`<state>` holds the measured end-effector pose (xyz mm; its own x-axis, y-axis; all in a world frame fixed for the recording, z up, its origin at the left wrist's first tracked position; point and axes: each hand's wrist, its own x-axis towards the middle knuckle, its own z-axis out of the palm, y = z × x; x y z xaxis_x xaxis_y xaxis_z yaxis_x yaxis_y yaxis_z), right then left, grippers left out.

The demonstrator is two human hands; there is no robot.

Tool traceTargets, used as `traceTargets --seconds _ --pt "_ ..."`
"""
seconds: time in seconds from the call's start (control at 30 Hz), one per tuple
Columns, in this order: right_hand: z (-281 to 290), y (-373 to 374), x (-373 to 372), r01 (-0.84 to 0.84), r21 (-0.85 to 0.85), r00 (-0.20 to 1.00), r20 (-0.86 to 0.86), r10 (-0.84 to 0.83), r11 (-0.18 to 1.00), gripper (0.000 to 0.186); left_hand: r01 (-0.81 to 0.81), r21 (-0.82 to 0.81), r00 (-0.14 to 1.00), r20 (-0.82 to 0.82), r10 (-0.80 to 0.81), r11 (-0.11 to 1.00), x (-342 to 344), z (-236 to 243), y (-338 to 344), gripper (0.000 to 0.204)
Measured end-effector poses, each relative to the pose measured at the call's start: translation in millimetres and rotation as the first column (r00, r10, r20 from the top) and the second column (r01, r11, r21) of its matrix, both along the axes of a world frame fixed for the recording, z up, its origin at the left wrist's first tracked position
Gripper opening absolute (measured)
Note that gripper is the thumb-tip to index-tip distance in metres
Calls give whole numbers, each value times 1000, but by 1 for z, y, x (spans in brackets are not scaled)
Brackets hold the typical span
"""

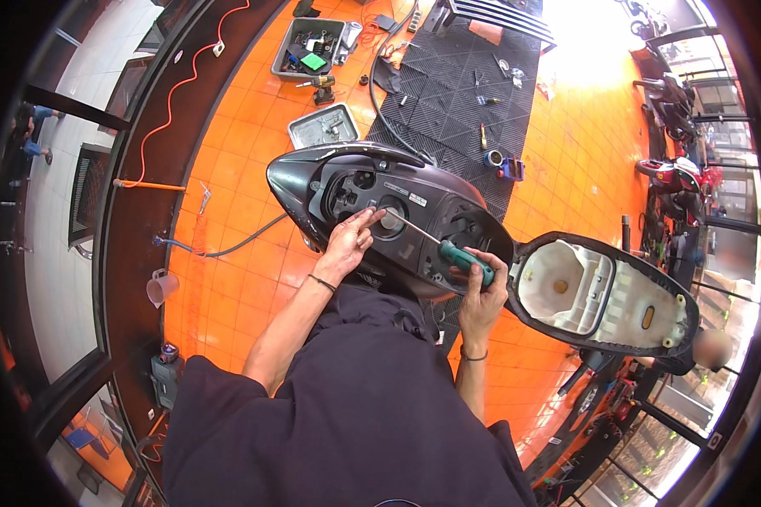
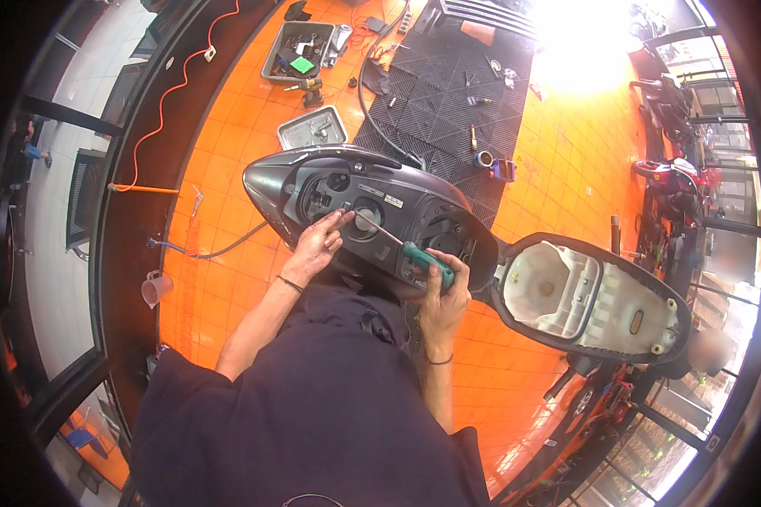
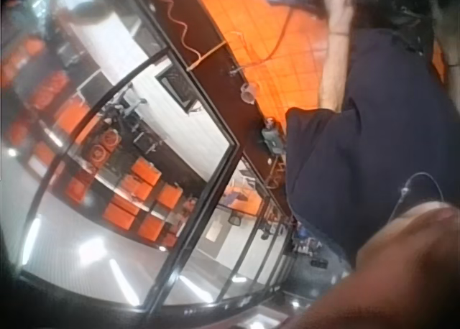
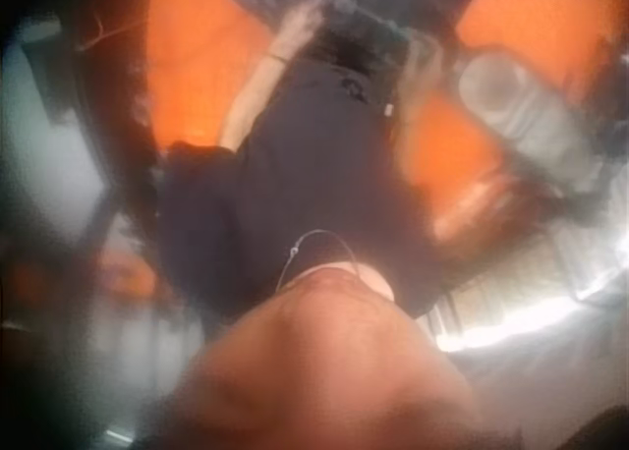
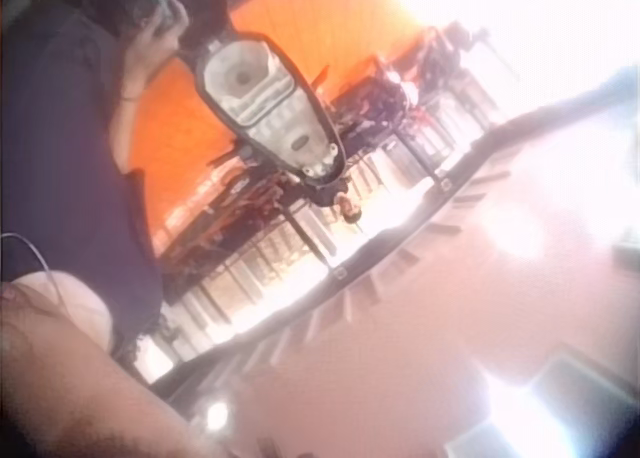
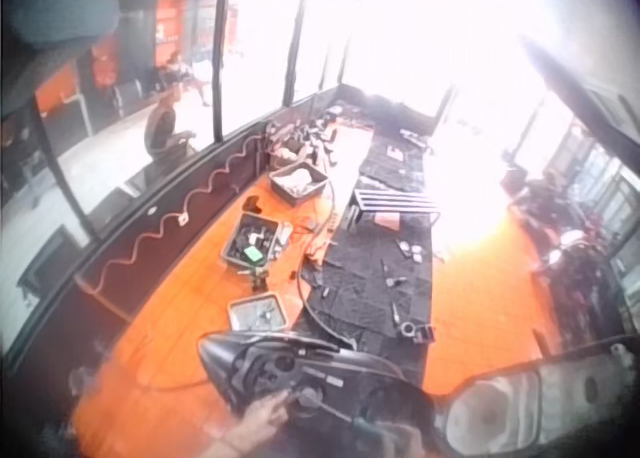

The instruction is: The person removes the seat from a motorcycle, then uses a screwdriver to detach plastic body panels and interior covers to access internal components.

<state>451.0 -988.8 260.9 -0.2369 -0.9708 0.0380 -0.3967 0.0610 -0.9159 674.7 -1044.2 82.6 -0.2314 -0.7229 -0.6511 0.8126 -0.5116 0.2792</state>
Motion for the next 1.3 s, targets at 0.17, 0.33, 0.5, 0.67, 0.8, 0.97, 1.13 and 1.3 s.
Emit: traceTargets --seconds 0.17,0.33,0.5,0.67,0.8,0.97,1.13,1.3 --pt "-8 13 -2 89 -25 971 223 -81 996 22 -18 74 991 -130 27 997 -3 -1 -4 14" --pt "-9 18 3 78 -5 976 207 -76 997 26 -11 71 968 -248 29 997 1 -5 -4 12" --pt "-14 22 8 71 -9 983 168 -68 997 27 -20 74 956 -290 41 997 1 -4 -4 12" --pt "-18 26 8 34 -37 994 105 -30 999 26 -36 85 943 -327 61 996 3 -8 -3 13" --pt "-19 26 10 14 -50 996 90 -9 999 25 -69 108 931 -351 103 992 1 -8 -3 14" --pt "-19 25 14 -9 -64 997 77 14 998 24 -89 127 911 -391 133 988 4 -5 -4 15" --pt "-19 25 17 -132 -109 991 -10 132 985 19 -112 123 907 -393 152 986 11 -13 -5 15" --pt "-8 24 22 -304 -90 949 -110 294 948 25 -106 -8 880 -467 90 994 12 -48 -2 19"
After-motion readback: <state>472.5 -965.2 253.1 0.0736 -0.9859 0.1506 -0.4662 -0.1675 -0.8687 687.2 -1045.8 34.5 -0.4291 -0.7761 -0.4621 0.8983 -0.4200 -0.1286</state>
